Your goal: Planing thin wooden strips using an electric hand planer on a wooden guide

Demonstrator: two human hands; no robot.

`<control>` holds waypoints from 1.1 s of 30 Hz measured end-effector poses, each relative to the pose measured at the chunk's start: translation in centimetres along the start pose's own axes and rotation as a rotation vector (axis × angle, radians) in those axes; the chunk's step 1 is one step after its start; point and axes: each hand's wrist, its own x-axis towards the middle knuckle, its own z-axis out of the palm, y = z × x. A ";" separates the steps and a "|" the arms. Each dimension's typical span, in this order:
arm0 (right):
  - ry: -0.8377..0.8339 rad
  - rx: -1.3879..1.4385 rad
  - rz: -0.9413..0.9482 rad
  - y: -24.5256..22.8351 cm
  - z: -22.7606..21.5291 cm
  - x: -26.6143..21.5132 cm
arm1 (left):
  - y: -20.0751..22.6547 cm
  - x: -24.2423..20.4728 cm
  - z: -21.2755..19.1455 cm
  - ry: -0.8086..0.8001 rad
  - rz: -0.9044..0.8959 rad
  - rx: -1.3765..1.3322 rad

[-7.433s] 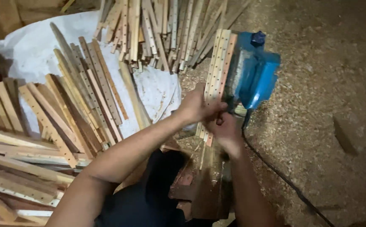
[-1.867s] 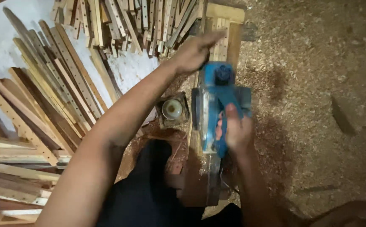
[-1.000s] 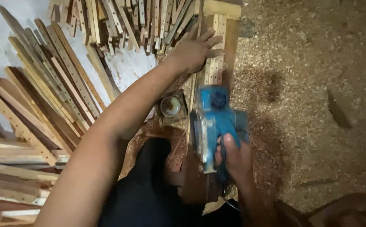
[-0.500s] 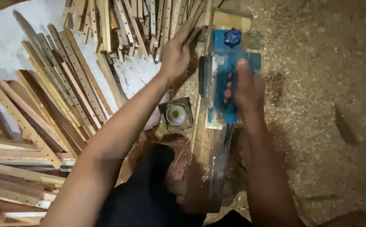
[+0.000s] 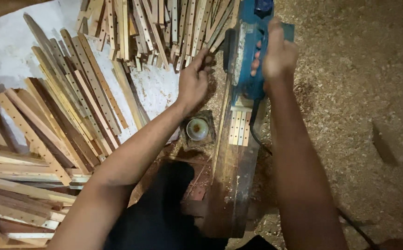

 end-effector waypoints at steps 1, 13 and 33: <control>0.000 -0.001 -0.001 -0.3 0.2 0.2 | -0.3 0.0 0.2 0.000 0.001 -0.001; 0.051 0.018 -0.157 2.8 -2.5 8.1 | 0.7 -2.0 1.8 0.060 0.016 0.332; 0.161 0.039 -0.060 7.0 -5.7 2.0 | -0.3 -3.0 2.0 -0.153 -0.528 -0.765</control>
